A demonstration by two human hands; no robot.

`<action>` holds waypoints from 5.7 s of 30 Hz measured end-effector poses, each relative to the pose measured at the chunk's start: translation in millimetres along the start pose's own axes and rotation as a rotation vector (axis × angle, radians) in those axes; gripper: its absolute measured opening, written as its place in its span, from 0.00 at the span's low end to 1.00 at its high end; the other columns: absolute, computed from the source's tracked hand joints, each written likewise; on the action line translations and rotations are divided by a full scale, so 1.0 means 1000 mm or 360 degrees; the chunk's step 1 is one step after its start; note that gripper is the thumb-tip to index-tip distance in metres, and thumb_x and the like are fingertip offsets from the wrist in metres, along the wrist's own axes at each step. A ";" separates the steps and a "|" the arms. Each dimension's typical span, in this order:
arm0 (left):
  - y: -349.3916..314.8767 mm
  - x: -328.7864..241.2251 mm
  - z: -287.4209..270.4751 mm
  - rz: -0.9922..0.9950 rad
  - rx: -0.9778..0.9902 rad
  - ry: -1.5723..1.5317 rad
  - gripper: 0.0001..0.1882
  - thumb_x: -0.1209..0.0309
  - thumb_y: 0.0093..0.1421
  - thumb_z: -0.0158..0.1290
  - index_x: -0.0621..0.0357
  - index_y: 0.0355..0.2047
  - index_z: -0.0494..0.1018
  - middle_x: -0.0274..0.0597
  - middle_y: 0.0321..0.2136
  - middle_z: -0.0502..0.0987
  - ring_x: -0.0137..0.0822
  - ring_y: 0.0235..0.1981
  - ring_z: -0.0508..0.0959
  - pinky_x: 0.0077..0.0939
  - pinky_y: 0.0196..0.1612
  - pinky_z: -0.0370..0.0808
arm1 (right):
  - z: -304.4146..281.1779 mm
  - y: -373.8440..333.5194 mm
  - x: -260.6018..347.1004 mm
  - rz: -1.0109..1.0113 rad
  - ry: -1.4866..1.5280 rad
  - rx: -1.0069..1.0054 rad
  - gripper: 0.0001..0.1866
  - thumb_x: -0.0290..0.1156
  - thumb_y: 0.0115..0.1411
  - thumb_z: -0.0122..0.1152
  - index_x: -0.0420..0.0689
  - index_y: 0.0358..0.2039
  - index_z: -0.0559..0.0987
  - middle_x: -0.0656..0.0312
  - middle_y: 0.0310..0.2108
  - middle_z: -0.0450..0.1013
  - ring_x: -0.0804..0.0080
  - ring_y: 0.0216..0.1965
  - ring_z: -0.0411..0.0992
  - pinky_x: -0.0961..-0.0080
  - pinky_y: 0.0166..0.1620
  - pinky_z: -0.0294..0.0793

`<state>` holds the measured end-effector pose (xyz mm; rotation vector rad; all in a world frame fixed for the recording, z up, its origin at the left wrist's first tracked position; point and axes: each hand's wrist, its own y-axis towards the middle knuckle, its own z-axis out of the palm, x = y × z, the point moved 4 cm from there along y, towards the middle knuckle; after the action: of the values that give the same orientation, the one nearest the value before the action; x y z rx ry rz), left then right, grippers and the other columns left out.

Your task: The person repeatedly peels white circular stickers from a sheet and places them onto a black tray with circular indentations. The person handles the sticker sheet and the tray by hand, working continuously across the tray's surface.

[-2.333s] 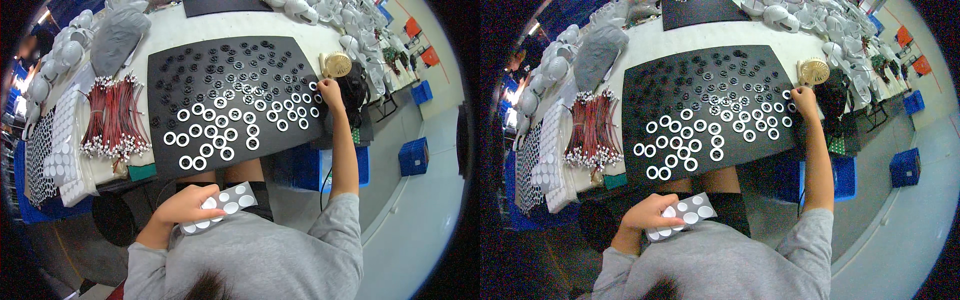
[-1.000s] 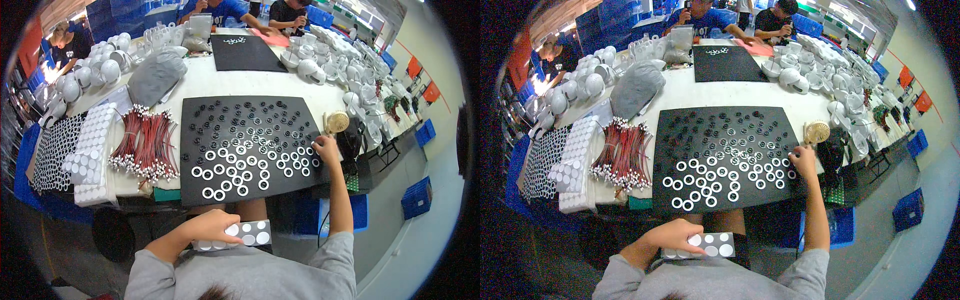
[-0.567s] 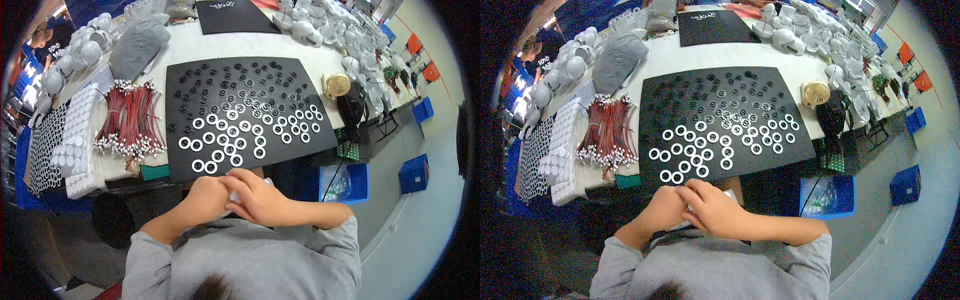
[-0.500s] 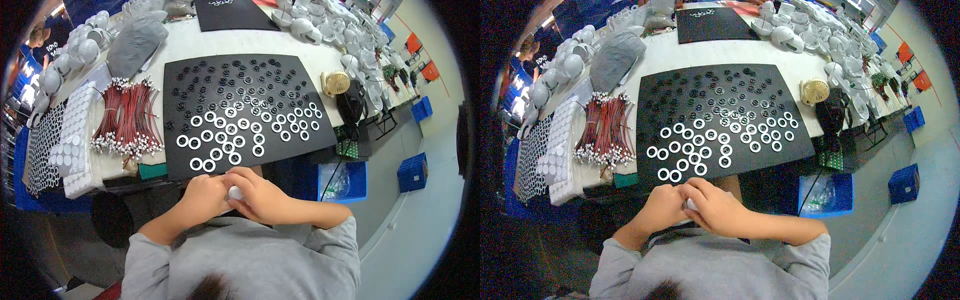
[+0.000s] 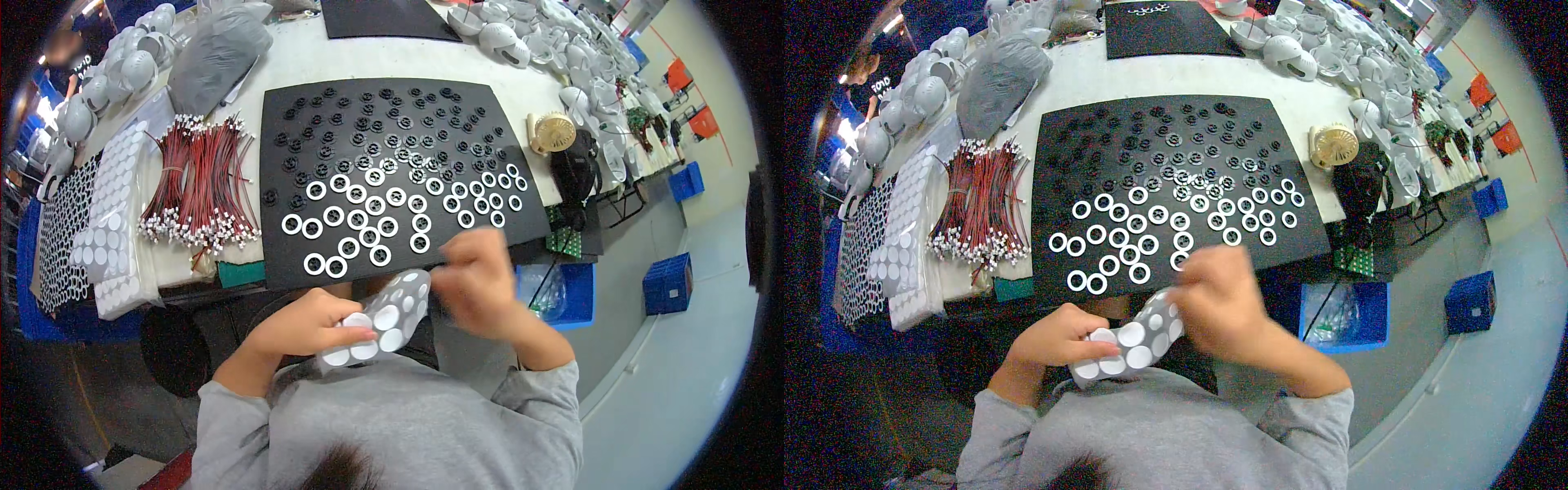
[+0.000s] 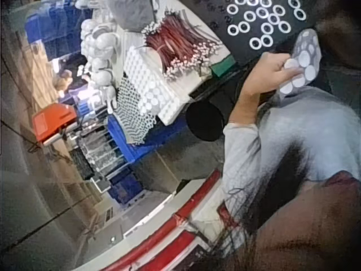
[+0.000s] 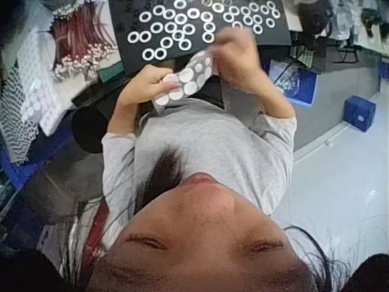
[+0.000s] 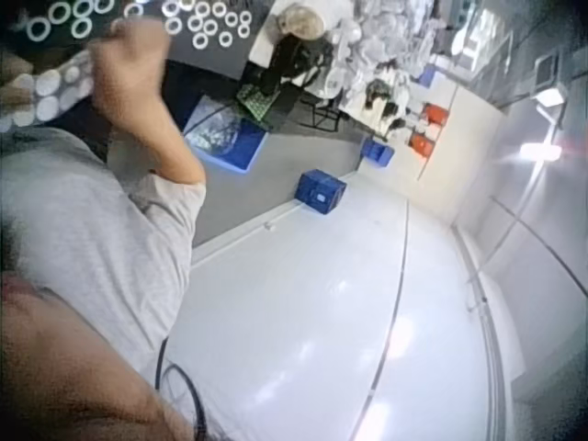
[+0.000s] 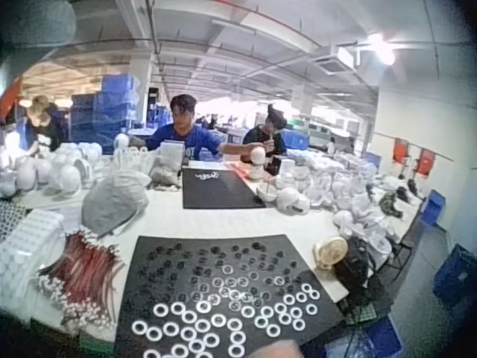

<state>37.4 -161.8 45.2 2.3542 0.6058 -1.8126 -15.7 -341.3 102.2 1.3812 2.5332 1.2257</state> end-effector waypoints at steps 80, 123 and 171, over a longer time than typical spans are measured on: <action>0.010 0.021 0.003 0.0029 -0.0028 -0.0001 0.15 0.62 0.45 0.55 0.62 0.27 0.72 0.47 0.18 0.73 0.36 0.20 0.74 0.24 0.25 0.68 | 0.069 0.012 0.026 -0.0074 0.0086 0.0634 0.07 0.30 0.40 0.53 0.42 0.20 0.67 0.61 0.20 0.63 0.67 0.25 0.64 0.73 0.29 0.64; 0.004 0.025 -0.001 -0.0112 -0.0108 -0.0155 0.16 0.66 0.44 0.56 0.60 0.29 0.63 0.40 0.17 0.70 0.28 0.19 0.70 0.21 0.22 0.65 | 0.022 0.013 -0.132 0.1086 -0.0088 0.0151 0.05 0.25 0.45 0.54 0.39 0.25 0.71 0.56 0.24 0.68 0.63 0.28 0.67 0.73 0.32 0.66; -0.014 0.027 0.000 -0.0075 -0.0146 -0.0753 0.27 0.79 0.42 0.57 0.63 0.44 0.58 0.38 0.20 0.74 0.21 0.20 0.72 0.12 0.22 0.64 | -0.028 -0.042 -0.202 0.1464 0.0180 -0.0060 0.08 0.29 0.47 0.55 0.37 0.20 0.72 0.66 0.15 0.66 0.81 0.17 0.62 0.84 0.21 0.61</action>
<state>38.0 -142.1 22.0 1.7688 0.6607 -2.1995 68.2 -516.3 26.4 2.6583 1.8917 1.4174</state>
